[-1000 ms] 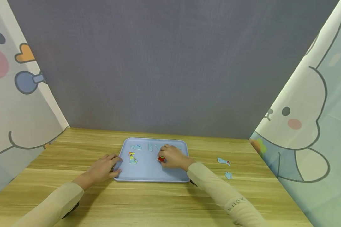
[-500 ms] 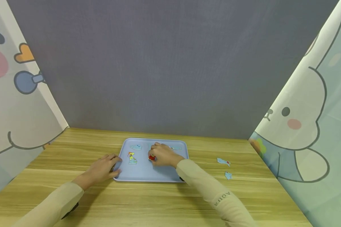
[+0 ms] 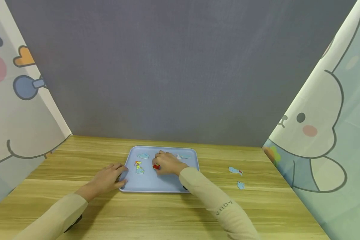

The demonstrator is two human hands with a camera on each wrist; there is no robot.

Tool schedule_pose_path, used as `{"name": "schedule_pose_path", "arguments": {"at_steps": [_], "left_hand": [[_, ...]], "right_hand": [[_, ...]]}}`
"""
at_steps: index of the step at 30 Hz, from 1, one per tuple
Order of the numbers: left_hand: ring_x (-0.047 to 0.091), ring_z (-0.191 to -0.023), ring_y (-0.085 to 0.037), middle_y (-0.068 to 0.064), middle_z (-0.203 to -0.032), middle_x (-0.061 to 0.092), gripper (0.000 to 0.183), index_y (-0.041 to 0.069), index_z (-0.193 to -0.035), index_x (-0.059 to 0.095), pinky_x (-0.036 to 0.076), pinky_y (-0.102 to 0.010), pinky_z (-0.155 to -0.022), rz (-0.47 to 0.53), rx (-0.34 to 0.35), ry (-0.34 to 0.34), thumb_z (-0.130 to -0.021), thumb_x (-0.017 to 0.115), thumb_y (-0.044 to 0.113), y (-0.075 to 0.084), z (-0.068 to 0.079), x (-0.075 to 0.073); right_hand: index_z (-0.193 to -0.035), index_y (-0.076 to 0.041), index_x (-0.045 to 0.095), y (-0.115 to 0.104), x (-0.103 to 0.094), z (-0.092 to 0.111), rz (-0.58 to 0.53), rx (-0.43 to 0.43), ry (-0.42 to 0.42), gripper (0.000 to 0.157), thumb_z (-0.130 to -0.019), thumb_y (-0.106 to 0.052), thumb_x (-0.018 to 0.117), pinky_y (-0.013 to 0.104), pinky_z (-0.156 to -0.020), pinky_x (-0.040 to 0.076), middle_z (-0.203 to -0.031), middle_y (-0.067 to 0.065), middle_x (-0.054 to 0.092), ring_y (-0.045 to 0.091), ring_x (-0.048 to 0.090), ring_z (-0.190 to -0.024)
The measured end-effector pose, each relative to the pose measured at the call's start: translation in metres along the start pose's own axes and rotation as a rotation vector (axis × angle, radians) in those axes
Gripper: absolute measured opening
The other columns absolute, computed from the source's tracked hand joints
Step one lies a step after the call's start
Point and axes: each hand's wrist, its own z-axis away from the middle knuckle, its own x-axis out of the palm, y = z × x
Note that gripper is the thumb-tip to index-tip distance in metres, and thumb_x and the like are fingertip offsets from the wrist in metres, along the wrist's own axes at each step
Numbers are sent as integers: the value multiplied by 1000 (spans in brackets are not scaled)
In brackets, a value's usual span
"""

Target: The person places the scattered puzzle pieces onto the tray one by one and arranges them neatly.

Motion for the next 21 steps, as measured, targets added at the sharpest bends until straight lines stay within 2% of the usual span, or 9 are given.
{"name": "schedule_pose_path", "arguments": {"at_steps": [6, 13, 21], "left_hand": [[59, -96, -33, -12, -109, 59, 41, 5, -109, 61, 51, -51, -76, 3, 2, 6, -79, 69, 32, 1, 0, -2], [59, -95, -32, -12, -108, 59, 41, 5, -108, 61, 51, -50, -74, 3, 5, 14, -79, 69, 32, 0, 0, -2], [59, -95, -33, -12, -108, 59, 41, 5, -108, 61, 51, -51, -74, 7, 1, 9, -79, 69, 32, 0, -1, -1]], "right_hand": [[-98, -20, 68, -2, 1, -4, 4, 7, -4, 23, -76, -25, 68, 24, -75, 46, -91, -9, 59, 8, 45, -84], [-99, -23, 68, -6, 4, -11, 33, 18, -32, 23, -77, -26, 68, 24, -76, 45, -93, -10, 59, 8, 45, -85], [-99, -24, 68, -8, 7, -14, 46, 27, -19, 21, -78, -27, 68, 27, -78, 46, -94, -10, 60, 8, 46, -87]]}}
